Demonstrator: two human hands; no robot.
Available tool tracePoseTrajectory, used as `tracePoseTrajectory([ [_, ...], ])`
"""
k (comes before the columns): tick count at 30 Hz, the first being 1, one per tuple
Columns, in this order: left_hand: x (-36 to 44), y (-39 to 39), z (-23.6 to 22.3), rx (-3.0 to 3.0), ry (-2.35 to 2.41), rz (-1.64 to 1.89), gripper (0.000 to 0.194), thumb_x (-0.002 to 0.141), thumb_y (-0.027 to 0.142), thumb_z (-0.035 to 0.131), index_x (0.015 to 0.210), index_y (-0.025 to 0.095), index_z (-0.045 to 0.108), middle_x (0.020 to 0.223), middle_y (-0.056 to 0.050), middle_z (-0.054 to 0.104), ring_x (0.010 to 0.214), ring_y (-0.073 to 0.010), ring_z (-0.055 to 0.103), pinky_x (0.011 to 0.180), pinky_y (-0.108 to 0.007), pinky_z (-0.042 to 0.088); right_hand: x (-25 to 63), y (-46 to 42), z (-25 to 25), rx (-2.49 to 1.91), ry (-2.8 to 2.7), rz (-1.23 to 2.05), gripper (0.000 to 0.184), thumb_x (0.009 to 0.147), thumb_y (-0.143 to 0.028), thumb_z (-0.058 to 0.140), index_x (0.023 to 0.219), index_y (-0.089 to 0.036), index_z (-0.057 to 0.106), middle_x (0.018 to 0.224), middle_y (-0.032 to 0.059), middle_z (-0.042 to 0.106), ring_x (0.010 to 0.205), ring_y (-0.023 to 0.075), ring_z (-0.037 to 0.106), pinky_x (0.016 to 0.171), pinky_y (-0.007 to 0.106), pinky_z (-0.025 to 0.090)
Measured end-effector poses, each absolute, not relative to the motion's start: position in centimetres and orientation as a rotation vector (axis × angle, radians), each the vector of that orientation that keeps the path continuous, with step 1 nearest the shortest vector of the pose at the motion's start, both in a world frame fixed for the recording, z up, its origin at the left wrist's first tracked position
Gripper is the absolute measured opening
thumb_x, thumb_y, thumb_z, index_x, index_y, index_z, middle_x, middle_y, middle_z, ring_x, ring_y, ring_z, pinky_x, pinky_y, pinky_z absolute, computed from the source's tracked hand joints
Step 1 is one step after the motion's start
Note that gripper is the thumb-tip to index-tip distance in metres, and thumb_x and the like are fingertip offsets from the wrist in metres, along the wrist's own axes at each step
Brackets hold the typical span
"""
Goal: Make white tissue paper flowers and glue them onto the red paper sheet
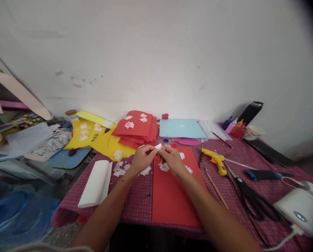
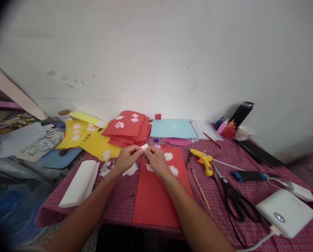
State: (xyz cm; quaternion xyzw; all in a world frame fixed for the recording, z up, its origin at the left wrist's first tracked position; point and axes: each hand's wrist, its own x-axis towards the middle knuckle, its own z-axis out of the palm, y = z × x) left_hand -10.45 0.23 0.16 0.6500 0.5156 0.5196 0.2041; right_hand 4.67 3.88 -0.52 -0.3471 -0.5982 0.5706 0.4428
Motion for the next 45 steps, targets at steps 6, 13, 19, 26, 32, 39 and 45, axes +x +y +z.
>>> tracePoseTrajectory([
  [6,-10.54,0.37,0.16,1.706,1.401,1.446,0.021,0.087,0.031,0.057,0.081,0.016,0.07,0.077,-0.002,0.068,0.072,-0.0141,0.06,0.066,-0.023,0.046,4.78,3.82,-0.35,-0.897,-1.531,1.387,0.027,0.083,-0.041,0.058,0.068,-0.019,0.057,0.049,-0.0052,0.05,0.043,0.0102,0.042,0.042,0.022,0.03],
  [13,-10.81,0.48,-0.08,1.681,1.43,1.362,0.019,0.085,0.03,0.059,0.081,0.015,0.07,0.076,-0.002,0.067,0.073,-0.0141,0.059,0.069,-0.024,0.045,4.85,3.77,-0.35,-0.887,-1.718,1.175,0.031,0.085,-0.039,0.057,0.062,-0.02,0.048,0.054,-0.0056,0.044,0.049,0.0099,0.038,0.048,0.023,0.028],
  [19,-10.68,0.45,0.06,1.677,1.455,1.368,0.017,0.083,0.026,0.057,0.076,0.015,0.067,0.072,0.0,0.064,0.069,-0.0128,0.055,0.065,-0.023,0.043,4.78,3.91,-0.71,-0.9,-1.791,1.077,0.03,0.087,-0.037,0.054,0.063,-0.02,0.048,0.055,-0.0051,0.046,0.051,0.0111,0.041,0.051,0.023,0.029],
  [26,-10.72,0.45,0.2,1.675,1.484,1.356,0.017,0.082,0.026,0.057,0.074,0.015,0.067,0.069,0.001,0.061,0.066,-0.0119,0.053,0.062,-0.022,0.041,4.62,3.88,-0.87,-0.914,-1.762,1.071,0.026,0.084,-0.032,0.055,0.062,-0.02,0.05,0.055,-0.0048,0.047,0.052,0.011,0.042,0.05,0.023,0.03],
  [32,-10.61,0.29,0.11,1.755,1.546,1.392,0.016,0.084,0.025,0.056,0.074,0.016,0.064,0.068,0.001,0.06,0.065,-0.012,0.053,0.061,-0.022,0.04,4.73,3.97,-0.72,-1.007,-1.472,1.395,0.022,0.076,-0.034,0.061,0.062,-0.019,0.056,0.047,-0.0048,0.048,0.041,0.0101,0.041,0.04,0.022,0.028],
  [39,-9.98,-0.22,0.44,2.197,1.547,1.469,0.014,0.085,0.015,0.053,0.076,0.018,0.063,0.079,-0.003,0.066,0.078,-0.0153,0.059,0.073,-0.027,0.044,5.11,4.12,-0.26,-0.853,-1.168,1.712,0.014,0.07,-0.029,0.065,0.064,-0.017,0.061,0.049,-0.0025,0.054,0.04,0.0094,0.045,0.037,0.021,0.031],
  [45,-9.93,-0.1,0.08,2.246,1.535,1.51,0.012,0.086,0.016,0.054,0.079,0.02,0.063,0.082,-0.004,0.066,0.08,-0.0163,0.06,0.076,-0.029,0.045,4.98,4.14,-0.36,-0.853,-1.181,1.677,0.013,0.068,-0.026,0.067,0.062,-0.017,0.06,0.045,-0.0035,0.053,0.038,0.0088,0.043,0.037,0.02,0.03],
])
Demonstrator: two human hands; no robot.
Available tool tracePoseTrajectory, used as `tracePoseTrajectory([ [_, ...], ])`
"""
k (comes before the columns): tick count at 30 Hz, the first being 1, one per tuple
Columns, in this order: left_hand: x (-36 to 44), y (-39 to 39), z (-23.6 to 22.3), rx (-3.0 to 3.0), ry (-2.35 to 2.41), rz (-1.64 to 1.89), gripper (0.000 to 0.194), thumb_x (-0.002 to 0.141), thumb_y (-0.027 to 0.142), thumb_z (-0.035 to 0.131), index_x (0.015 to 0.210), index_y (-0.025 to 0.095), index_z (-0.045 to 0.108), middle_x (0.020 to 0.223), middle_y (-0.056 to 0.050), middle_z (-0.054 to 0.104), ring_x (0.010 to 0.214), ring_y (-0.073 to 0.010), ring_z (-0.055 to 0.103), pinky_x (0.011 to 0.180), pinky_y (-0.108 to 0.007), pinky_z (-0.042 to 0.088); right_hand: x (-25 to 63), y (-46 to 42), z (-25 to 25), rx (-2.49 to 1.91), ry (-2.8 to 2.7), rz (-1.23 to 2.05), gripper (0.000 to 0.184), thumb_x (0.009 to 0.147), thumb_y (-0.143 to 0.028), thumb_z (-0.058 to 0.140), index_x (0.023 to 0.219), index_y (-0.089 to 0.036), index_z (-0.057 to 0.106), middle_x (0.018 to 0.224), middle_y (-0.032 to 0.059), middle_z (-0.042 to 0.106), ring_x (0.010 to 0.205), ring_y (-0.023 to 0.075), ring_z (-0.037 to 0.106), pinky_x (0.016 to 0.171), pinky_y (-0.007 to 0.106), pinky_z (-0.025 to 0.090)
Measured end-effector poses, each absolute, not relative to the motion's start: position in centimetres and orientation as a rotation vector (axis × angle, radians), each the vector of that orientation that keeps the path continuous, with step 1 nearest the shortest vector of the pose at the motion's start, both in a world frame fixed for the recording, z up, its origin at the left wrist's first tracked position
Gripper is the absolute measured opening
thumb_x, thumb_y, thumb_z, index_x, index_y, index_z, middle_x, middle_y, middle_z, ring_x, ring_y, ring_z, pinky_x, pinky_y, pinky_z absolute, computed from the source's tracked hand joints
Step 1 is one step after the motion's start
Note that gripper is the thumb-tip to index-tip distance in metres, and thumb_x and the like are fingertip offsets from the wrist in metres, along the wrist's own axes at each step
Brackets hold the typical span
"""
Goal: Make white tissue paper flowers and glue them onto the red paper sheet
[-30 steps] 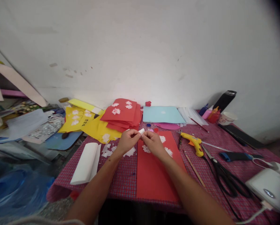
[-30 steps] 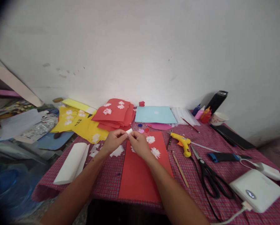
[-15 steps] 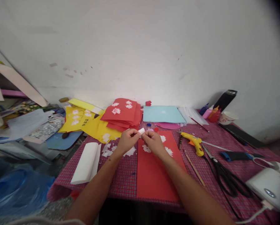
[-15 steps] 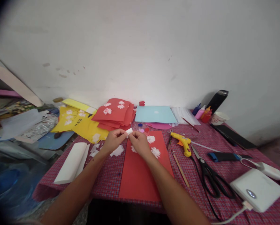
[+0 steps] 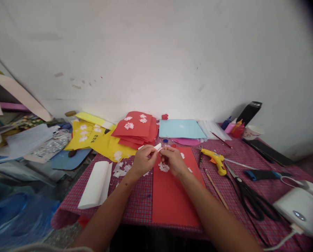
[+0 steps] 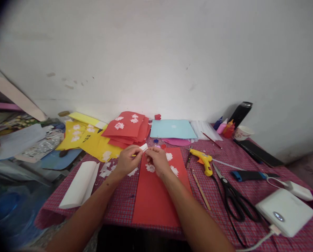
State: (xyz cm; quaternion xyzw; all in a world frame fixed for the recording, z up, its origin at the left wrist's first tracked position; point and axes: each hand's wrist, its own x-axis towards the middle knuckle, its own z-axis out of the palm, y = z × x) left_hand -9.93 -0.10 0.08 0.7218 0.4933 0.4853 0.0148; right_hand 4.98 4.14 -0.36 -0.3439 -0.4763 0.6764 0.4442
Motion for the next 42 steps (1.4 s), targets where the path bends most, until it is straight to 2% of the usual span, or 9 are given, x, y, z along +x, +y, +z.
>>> tracePoseTrajectory([
  [13,-9.94,-0.24,0.4,2.223,1.544,1.471,0.013,0.087,0.018,0.053,0.079,0.02,0.064,0.081,-0.004,0.066,0.08,-0.0164,0.06,0.076,-0.029,0.045,5.08,4.08,-0.19,-0.851,-1.156,1.669,0.011,0.067,-0.026,0.067,0.064,-0.017,0.061,0.046,-0.0036,0.053,0.04,0.0093,0.044,0.039,0.021,0.031],
  [22,-9.9,-0.36,0.59,2.21,1.532,1.465,0.014,0.087,0.018,0.053,0.079,0.019,0.064,0.082,-0.005,0.067,0.08,-0.0165,0.06,0.076,-0.029,0.045,4.95,4.28,-0.64,-0.864,-1.177,1.641,0.015,0.068,-0.028,0.068,0.062,-0.017,0.06,0.046,-0.0036,0.052,0.039,0.0086,0.043,0.038,0.021,0.028],
  [28,-9.88,-0.36,0.58,2.211,1.523,1.472,0.014,0.087,0.017,0.053,0.079,0.019,0.064,0.082,-0.005,0.066,0.08,-0.0163,0.059,0.076,-0.028,0.044,4.96,4.39,-0.76,-0.845,-1.174,1.64,0.015,0.069,-0.028,0.069,0.063,-0.017,0.06,0.05,-0.0031,0.055,0.039,0.0081,0.043,0.038,0.021,0.031],
  [42,-9.84,-0.38,0.84,2.138,1.513,1.438,0.016,0.088,0.02,0.053,0.08,0.02,0.066,0.081,-0.004,0.068,0.078,-0.0162,0.061,0.074,-0.028,0.045,4.87,4.36,-0.9,-0.889,-1.281,1.547,0.015,0.071,-0.029,0.064,0.062,-0.018,0.059,0.047,-0.0038,0.052,0.04,0.0094,0.044,0.039,0.021,0.028],
])
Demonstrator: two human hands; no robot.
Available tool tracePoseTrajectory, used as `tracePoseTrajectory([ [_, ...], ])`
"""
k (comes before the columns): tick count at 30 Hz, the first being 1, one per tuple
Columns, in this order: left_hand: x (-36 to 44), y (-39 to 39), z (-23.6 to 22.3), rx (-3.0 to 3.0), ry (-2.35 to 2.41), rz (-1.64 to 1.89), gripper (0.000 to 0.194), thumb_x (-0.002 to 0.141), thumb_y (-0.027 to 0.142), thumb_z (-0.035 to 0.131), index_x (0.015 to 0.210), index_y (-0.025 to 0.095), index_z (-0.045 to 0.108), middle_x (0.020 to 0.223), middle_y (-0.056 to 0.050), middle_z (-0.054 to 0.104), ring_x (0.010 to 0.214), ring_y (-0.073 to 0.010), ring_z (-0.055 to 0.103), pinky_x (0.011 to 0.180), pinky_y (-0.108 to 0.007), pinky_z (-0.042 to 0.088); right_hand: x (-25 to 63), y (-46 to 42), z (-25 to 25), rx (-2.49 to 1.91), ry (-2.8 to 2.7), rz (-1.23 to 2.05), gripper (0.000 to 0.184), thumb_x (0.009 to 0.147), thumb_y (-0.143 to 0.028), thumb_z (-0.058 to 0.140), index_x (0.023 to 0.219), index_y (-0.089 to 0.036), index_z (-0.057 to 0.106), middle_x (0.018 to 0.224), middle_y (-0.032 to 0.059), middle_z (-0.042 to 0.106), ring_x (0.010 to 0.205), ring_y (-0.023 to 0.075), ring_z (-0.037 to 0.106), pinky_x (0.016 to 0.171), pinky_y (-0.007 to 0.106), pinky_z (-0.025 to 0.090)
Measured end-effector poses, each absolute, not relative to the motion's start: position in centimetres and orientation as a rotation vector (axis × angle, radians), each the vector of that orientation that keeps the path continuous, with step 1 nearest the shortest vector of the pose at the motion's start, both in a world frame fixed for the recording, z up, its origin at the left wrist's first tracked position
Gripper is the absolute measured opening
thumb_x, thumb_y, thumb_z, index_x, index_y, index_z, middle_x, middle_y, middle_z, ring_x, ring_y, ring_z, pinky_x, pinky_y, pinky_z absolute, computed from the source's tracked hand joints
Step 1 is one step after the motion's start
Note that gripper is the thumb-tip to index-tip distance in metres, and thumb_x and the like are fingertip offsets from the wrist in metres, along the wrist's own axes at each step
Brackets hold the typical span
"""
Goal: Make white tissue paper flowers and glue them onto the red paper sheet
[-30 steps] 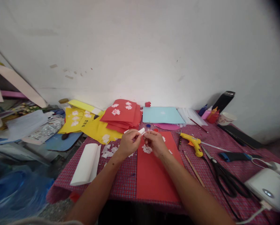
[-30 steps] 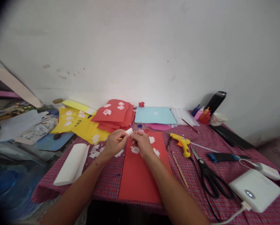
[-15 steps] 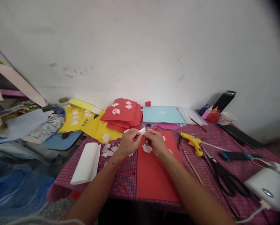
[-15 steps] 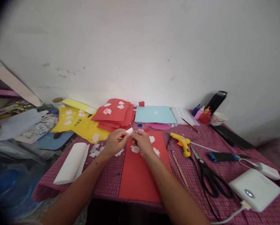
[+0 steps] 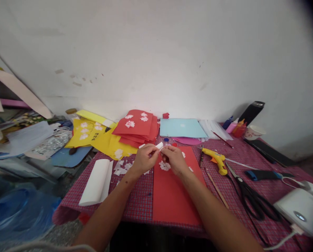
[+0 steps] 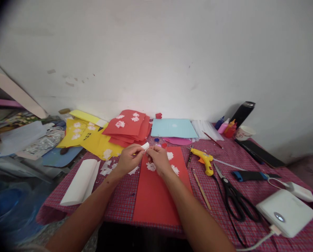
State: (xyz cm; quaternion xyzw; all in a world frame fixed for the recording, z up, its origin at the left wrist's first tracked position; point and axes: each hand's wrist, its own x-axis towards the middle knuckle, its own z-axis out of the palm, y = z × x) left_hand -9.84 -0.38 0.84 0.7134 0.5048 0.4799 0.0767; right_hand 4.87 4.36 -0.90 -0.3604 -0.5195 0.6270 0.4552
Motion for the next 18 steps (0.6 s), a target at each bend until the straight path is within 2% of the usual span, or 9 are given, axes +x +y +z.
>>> tracePoseTrajectory([
  [5,-10.1,-0.23,1.05,1.987,1.488,1.433,0.019,0.089,0.025,0.052,0.082,0.018,0.068,0.082,-0.005,0.07,0.079,-0.0164,0.062,0.076,-0.028,0.047,4.82,4.13,-0.66,-0.858,-1.306,1.533,0.019,0.072,-0.032,0.065,0.061,-0.018,0.058,0.048,-0.0041,0.052,0.041,0.0089,0.043,0.04,0.022,0.028],
  [18,-10.29,0.01,0.52,1.906,1.476,1.397,0.016,0.086,0.024,0.055,0.08,0.018,0.069,0.079,-0.004,0.069,0.075,-0.0157,0.061,0.072,-0.027,0.047,4.8,3.96,-0.43,-0.895,-1.366,1.513,0.025,0.073,-0.038,0.068,0.061,-0.018,0.058,0.047,-0.0047,0.05,0.041,0.0088,0.041,0.04,0.021,0.027],
])
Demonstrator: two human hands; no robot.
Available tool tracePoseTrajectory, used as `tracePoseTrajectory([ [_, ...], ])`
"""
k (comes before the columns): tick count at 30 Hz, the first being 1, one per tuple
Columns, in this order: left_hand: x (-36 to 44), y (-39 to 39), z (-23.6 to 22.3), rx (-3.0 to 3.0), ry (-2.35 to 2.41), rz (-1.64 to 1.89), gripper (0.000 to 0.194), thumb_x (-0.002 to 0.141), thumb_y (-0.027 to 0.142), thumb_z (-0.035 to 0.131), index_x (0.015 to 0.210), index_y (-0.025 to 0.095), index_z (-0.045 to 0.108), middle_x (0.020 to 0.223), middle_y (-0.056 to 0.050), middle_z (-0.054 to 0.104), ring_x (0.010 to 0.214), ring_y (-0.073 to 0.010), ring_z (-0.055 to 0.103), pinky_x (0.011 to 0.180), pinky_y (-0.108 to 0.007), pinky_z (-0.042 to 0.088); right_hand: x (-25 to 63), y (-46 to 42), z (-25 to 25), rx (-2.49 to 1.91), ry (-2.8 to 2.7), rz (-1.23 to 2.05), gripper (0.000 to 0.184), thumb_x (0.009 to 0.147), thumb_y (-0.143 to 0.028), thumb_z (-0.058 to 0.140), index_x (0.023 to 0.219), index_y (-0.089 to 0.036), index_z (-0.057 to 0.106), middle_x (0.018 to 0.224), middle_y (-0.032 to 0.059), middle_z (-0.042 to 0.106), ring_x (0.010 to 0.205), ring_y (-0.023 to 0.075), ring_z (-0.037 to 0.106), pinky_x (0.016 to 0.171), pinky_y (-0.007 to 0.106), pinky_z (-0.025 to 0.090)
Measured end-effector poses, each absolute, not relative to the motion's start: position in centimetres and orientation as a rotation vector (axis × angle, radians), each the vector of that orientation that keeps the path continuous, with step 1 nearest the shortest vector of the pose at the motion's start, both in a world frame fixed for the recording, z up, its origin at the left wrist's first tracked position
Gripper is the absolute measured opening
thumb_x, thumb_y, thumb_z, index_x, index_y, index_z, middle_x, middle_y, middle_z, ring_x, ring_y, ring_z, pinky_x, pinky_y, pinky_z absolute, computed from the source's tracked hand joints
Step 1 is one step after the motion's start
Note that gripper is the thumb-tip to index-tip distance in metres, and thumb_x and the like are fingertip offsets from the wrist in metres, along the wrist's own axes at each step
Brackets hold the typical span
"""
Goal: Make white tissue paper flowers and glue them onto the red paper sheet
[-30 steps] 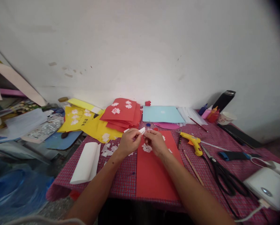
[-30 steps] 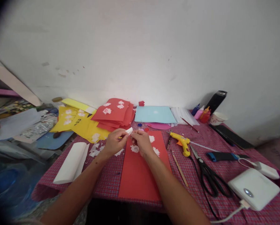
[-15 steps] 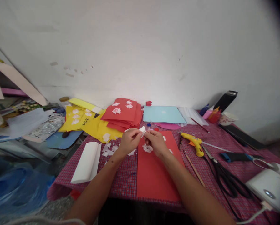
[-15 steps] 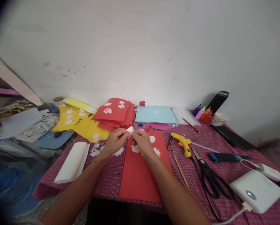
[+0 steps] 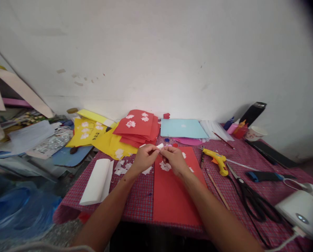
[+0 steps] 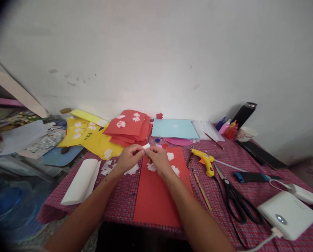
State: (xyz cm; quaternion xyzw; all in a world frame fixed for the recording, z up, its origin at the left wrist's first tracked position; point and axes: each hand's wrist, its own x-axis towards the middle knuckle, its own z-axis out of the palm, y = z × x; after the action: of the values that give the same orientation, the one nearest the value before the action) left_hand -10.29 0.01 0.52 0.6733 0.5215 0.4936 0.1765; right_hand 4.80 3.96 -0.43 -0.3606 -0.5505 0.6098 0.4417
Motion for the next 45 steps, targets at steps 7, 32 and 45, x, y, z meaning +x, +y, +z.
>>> tracePoseTrajectory([
  [7,-10.29,0.0,0.62,1.861,1.477,1.383,0.016,0.085,0.024,0.055,0.079,0.017,0.068,0.076,-0.002,0.067,0.073,-0.0148,0.06,0.069,-0.025,0.046,4.7,4.07,-0.75,-0.89,-1.382,1.484,0.024,0.073,-0.035,0.067,0.06,-0.018,0.056,0.05,-0.0051,0.049,0.042,0.008,0.04,0.041,0.021,0.028],
  [32,-10.61,0.41,0.34,1.66,1.467,1.305,0.025,0.085,0.035,0.055,0.074,0.015,0.066,0.066,0.002,0.058,0.064,-0.012,0.049,0.06,-0.023,0.037,4.75,3.9,-0.73,-0.897,-1.673,1.226,0.025,0.08,-0.034,0.058,0.062,-0.02,0.047,0.055,-0.0061,0.043,0.049,0.0089,0.035,0.046,0.021,0.028],
  [45,-10.65,0.59,0.07,1.651,1.442,1.303,0.024,0.086,0.034,0.055,0.076,0.015,0.065,0.069,0.001,0.059,0.066,-0.0124,0.051,0.062,-0.023,0.039,4.72,4.01,-0.97,-0.905,-1.656,1.238,0.025,0.081,-0.034,0.058,0.062,-0.02,0.049,0.054,-0.0057,0.046,0.049,0.0092,0.037,0.047,0.021,0.029],
])
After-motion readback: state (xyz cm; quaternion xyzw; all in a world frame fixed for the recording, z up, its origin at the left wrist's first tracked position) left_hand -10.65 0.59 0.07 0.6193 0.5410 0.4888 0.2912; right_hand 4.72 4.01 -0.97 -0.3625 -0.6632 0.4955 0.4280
